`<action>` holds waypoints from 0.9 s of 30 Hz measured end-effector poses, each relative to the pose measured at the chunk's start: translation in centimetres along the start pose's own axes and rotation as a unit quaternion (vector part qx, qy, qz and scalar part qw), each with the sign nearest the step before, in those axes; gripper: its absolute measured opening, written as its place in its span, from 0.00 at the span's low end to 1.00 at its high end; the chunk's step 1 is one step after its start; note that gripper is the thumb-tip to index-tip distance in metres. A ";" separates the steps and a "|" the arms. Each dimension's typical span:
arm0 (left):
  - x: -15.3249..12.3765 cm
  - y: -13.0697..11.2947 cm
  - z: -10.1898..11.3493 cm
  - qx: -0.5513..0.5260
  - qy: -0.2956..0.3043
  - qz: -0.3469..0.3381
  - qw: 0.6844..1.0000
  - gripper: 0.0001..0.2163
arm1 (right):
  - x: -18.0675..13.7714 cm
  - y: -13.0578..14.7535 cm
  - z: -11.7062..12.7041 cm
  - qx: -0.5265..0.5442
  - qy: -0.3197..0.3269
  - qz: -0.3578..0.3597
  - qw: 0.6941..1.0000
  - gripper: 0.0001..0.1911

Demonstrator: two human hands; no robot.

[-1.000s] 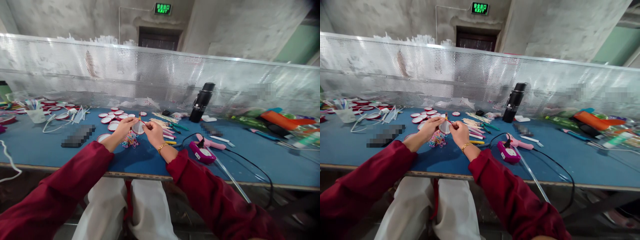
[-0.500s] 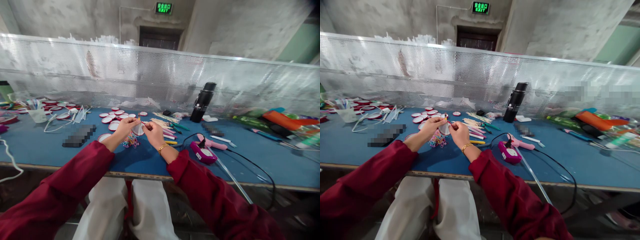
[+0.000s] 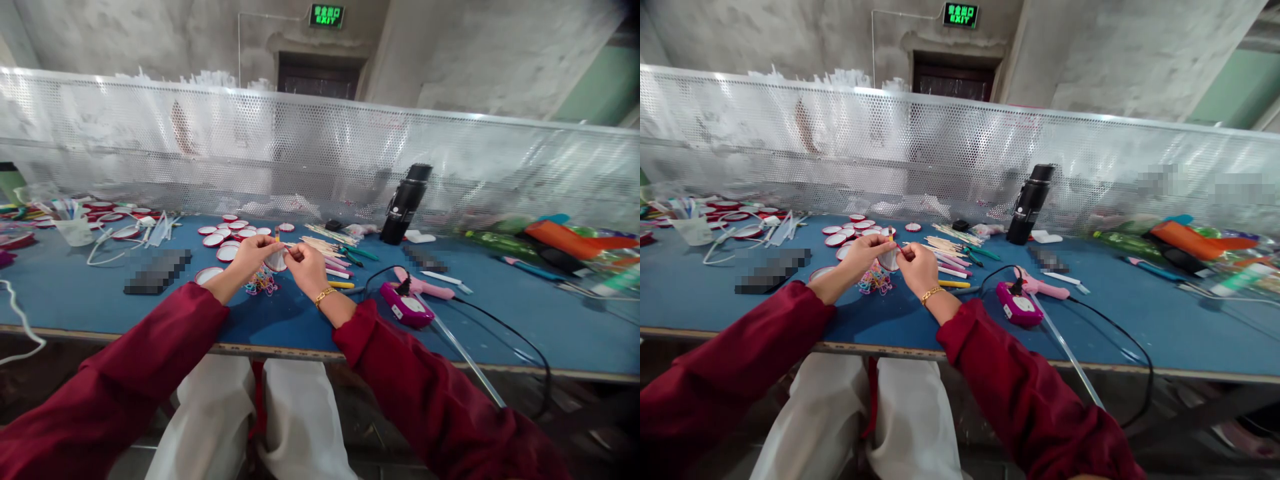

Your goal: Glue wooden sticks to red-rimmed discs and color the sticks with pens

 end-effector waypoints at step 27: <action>-0.6 1.3 -0.4 -0.175 -0.010 0.165 0.971 0.11 | 0.6 -0.4 0.4 0.121 0.000 -0.054 0.991 0.11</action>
Point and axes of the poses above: each hand's wrist, its own x-axis towards the middle knuckle, its own z-axis out of the back of the hand, y = z × x, the point moved 6 cm from there along x, towards the middle knuckle, and after that the axes turned 5 degrees about -z, right-handed, at the moved point
